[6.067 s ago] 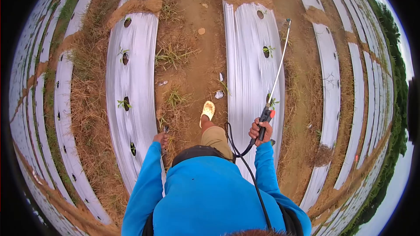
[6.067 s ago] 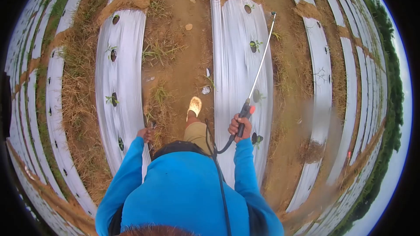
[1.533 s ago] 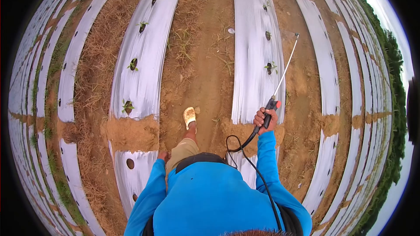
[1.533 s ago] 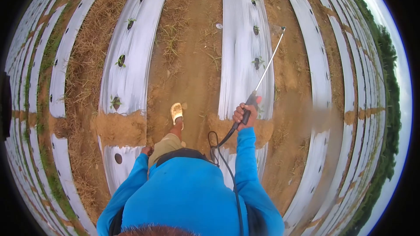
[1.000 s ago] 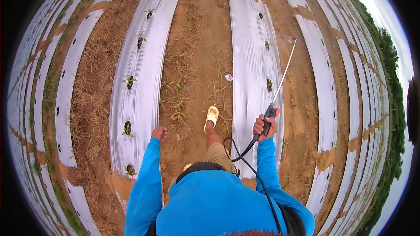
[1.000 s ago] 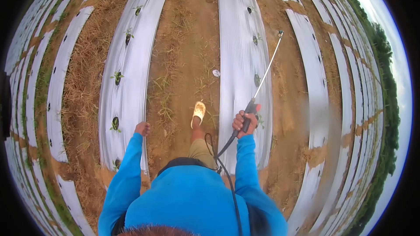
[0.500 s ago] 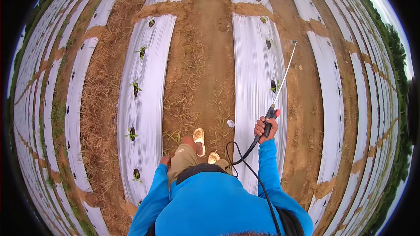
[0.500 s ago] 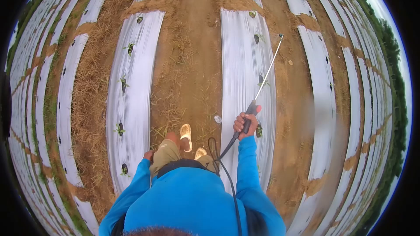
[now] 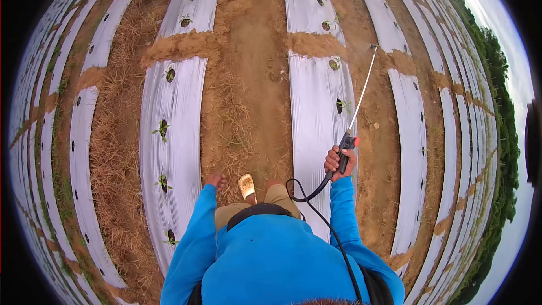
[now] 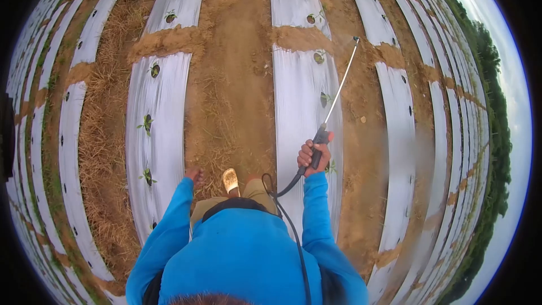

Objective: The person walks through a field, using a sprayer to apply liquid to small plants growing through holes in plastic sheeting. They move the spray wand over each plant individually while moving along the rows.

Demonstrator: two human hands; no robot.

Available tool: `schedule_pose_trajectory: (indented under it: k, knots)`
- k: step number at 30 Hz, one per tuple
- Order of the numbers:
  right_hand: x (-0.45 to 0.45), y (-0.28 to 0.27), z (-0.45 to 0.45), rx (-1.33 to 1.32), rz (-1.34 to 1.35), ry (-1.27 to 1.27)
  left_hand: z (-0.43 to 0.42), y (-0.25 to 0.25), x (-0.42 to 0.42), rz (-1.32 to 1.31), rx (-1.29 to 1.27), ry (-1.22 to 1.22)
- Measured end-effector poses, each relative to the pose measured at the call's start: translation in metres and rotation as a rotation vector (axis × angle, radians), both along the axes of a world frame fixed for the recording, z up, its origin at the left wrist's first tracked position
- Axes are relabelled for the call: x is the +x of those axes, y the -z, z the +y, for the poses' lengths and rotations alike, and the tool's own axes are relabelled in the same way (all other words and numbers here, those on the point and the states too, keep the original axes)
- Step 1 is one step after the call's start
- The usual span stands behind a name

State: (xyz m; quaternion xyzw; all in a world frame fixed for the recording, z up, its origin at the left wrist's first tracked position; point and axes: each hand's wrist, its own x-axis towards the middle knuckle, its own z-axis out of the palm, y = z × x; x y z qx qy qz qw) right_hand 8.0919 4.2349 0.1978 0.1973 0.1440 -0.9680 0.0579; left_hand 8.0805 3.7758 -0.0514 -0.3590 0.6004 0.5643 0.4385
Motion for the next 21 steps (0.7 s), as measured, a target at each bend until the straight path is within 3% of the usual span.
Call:
schedule_pose_trajectory:
  k: [3, 7, 12, 16, 18, 19, 21]
  knots:
    - [-0.084, -0.004, 0.007, -0.033, 0.039, 0.013, 0.022, -0.034, -0.123, 0.122, 0.062, -0.067]
    - [-0.204, 0.024, 0.025, 0.052, 0.009, 0.028, 0.018, -0.006, -0.245, 0.226, -0.014, -0.061]
    - [-0.372, 0.063, 0.057, 0.043, -0.002, -0.015, -0.007, 0.047, -0.307, -0.082, -0.186, -0.076]
    - [-0.5, 0.045, 0.086, -0.1, 0.028, -0.02, -0.002, 0.017, -0.351, -0.277, -0.17, -0.01]
    - [-0.56, 0.032, 0.094, -0.098, 0.032, -0.029, 0.003, 0.045, -0.378, 0.153, -0.363, 0.279]
    - [-0.589, 0.028, 0.097, -0.074, 0.014, -0.018, -0.001, 0.072, -0.395, 0.157, -0.359, 0.274]
    - [-0.646, 0.026, 0.105, -0.031, -0.027, -0.011, -0.012, 0.11, -0.447, 0.589, -0.468, 0.455]
